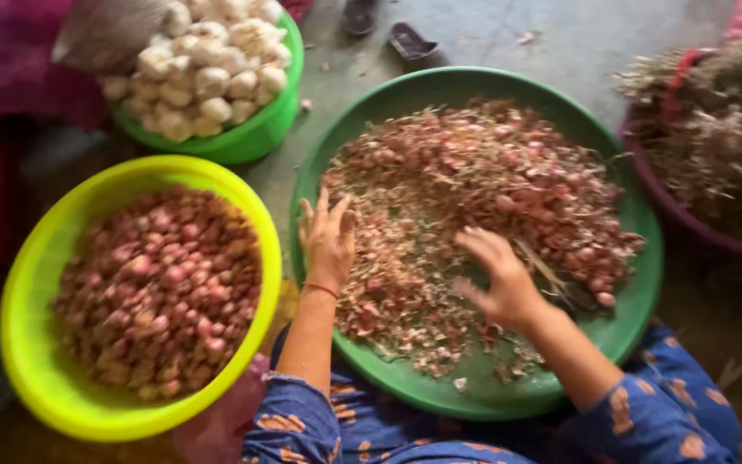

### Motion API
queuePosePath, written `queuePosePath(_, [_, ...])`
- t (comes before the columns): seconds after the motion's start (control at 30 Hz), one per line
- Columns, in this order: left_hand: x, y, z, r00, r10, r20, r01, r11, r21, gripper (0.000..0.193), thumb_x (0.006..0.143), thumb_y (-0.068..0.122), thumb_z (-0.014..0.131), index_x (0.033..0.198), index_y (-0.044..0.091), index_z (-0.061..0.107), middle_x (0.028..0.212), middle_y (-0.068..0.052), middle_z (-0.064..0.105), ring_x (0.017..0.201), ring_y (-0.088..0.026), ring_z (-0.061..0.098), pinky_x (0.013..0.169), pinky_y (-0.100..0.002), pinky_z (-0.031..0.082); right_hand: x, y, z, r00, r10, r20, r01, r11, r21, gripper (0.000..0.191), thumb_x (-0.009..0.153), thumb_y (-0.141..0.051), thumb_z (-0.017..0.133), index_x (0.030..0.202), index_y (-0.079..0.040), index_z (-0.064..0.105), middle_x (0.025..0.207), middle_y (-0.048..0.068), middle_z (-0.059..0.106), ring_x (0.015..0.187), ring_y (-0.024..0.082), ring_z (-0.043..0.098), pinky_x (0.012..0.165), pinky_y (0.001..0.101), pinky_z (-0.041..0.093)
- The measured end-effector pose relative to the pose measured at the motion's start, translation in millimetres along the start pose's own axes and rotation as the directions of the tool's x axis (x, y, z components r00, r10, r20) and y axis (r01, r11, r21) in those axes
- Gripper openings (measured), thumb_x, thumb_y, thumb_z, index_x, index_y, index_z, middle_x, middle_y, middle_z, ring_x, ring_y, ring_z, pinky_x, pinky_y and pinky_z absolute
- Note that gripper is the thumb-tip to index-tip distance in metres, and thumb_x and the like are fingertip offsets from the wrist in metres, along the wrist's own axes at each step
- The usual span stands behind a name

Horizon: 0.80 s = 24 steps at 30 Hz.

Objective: The person sits on the floor trimming dried roots and stems off shallots with scissors over a large green tray, then places the trimmed shallots into a yellow basket. They occasionally gather untrimmed shallots from the tray and continue cutting, with baskets of garlic and untrimmed shallots nearby.

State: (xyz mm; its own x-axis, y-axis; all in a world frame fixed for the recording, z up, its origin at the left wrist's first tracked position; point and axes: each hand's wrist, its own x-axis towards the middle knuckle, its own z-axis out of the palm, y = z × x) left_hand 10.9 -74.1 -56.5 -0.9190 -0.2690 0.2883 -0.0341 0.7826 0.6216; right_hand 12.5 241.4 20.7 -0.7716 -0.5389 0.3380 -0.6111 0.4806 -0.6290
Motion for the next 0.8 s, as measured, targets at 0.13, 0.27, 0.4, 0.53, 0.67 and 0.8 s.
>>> queuePosePath(0.13, [-21.5, -12.8, 20.5, 0.998, -0.027, 0.062, 0.021, 0.996, 0.092, 0.048, 0.105, 0.048, 0.047, 0.143, 0.023, 0.059, 0.163, -0.021, 0.036, 0.152, -0.048, 0.022, 0.122, -0.058, 0.016, -13.5, -56.2, 45.2, 0.961, 0.070, 0.269, -0.018, 0.981, -0.191, 0.123, 0.048, -0.050, 0.099, 0.153, -0.019, 0.042, 0.164, 0.026, 0.019, 0.149, 0.058, 0.016, 0.115, 0.0737, 0.016])
queuePosePath(0.27, [-45.0, 13.1, 40.8, 0.970, -0.205, 0.128, 0.240, 0.868, -0.435, 0.063, 0.108, 0.052, 0.035, 0.154, 0.010, 0.047, 0.163, -0.023, 0.035, 0.153, -0.044, 0.024, 0.124, -0.051, 0.017, 27.6, -70.7, 112.3, 0.990, -0.077, 0.116, 0.099, 0.976, -0.194, 0.111, 0.058, -0.055, 0.089, 0.150, -0.014, 0.040, 0.160, 0.025, 0.024, 0.145, 0.056, 0.019, 0.113, 0.0744, 0.018])
queuePosePath(0.4, [-41.4, 28.6, 14.8, 0.939, -0.315, 0.135, 0.312, 0.623, -0.717, 0.073, 0.105, 0.057, 0.035, 0.152, 0.002, 0.041, 0.158, -0.021, 0.043, 0.148, -0.035, 0.039, 0.120, -0.040, 0.030, 70.5, -48.3, 155.8, 0.995, -0.100, 0.027, 0.104, 0.943, -0.316, 0.072, 0.077, -0.034, 0.082, 0.139, -0.009, 0.057, 0.145, 0.015, 0.054, 0.135, 0.040, 0.049, 0.102, 0.0584, 0.042])
queuePosePath(0.53, [-27.4, 49.0, -14.6, 0.948, -0.274, 0.165, 0.309, 0.650, -0.694, 0.074, 0.105, 0.058, 0.032, 0.150, 0.001, 0.046, 0.151, -0.019, 0.053, 0.142, -0.029, 0.048, 0.118, -0.038, 0.034, 86.6, -12.5, 139.8, 0.978, -0.129, -0.163, 0.112, 0.987, -0.111, 0.028, 0.083, -0.015, 0.077, 0.109, -0.011, 0.069, 0.114, 0.008, 0.071, 0.108, 0.029, 0.068, 0.089, 0.0382, 0.056])
queuePosePath(0.67, [-6.2, 92.9, -8.0, 0.974, -0.148, 0.172, 0.227, 0.614, -0.756, 0.072, 0.108, 0.057, 0.030, 0.147, 0.000, 0.050, 0.149, -0.018, 0.056, 0.143, -0.027, 0.048, 0.119, -0.037, 0.032, 72.5, 13.3, 84.0, 0.933, 0.260, -0.248, -0.158, 0.917, 0.367, 0.012, 0.095, -0.009, 0.074, 0.105, -0.006, 0.071, 0.093, 0.006, 0.072, 0.087, 0.018, 0.070, 0.077, 0.0326, 0.058])
queuePosePath(0.8, [11.8, 178.6, 42.3, 0.946, 0.072, 0.317, 0.228, 0.547, -0.805, 0.063, 0.107, 0.048, 0.035, 0.147, 0.003, 0.053, 0.141, -0.016, 0.062, 0.130, -0.028, 0.055, 0.108, -0.037, 0.040, 36.3, 46.1, -10.9, 0.764, 0.622, -0.170, -0.325, 0.599, 0.732, 0.028, 0.088, -0.003, 0.076, 0.115, -0.002, 0.069, 0.092, 0.013, 0.067, 0.076, 0.024, 0.058, 0.066, 0.0412, 0.047])
